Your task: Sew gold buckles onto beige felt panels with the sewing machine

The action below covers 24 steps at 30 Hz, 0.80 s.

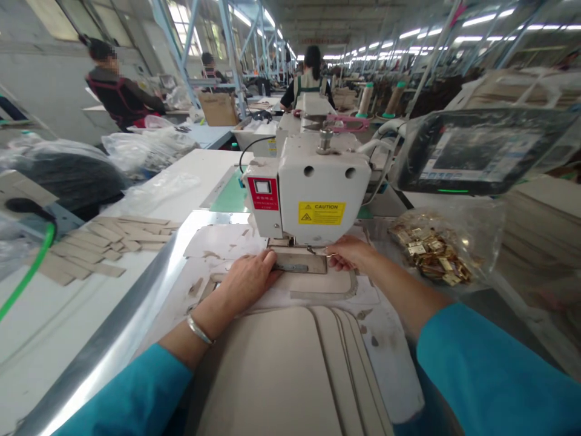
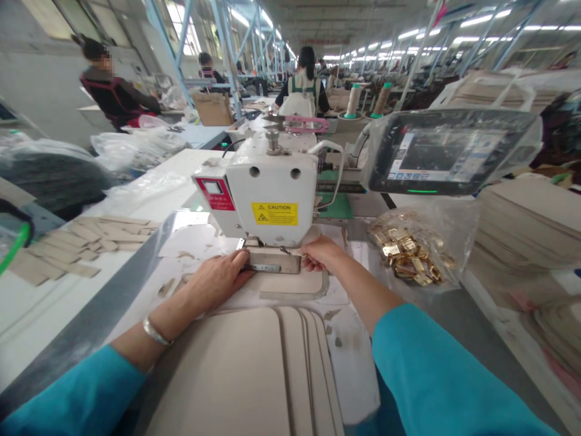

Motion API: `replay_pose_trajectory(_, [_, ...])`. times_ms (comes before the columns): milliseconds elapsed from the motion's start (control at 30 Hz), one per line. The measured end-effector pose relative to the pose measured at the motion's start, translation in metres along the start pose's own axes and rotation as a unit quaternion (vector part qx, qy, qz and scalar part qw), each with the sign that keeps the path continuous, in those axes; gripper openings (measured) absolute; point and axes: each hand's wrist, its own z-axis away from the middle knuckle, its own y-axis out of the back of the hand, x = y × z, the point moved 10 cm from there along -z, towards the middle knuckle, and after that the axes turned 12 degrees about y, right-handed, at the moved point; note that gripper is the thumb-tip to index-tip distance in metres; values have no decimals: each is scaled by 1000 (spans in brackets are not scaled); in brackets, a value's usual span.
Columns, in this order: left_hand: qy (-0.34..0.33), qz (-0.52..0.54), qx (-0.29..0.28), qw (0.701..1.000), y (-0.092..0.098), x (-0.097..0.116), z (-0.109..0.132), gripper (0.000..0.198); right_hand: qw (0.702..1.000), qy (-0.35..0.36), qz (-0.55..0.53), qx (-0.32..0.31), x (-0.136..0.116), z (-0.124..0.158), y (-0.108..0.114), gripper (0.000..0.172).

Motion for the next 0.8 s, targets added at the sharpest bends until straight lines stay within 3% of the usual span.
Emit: replay_pose_trajectory(800, [-142,125,1,982,12,87,0,23,999,-29,-5,45,62,16,99,11])
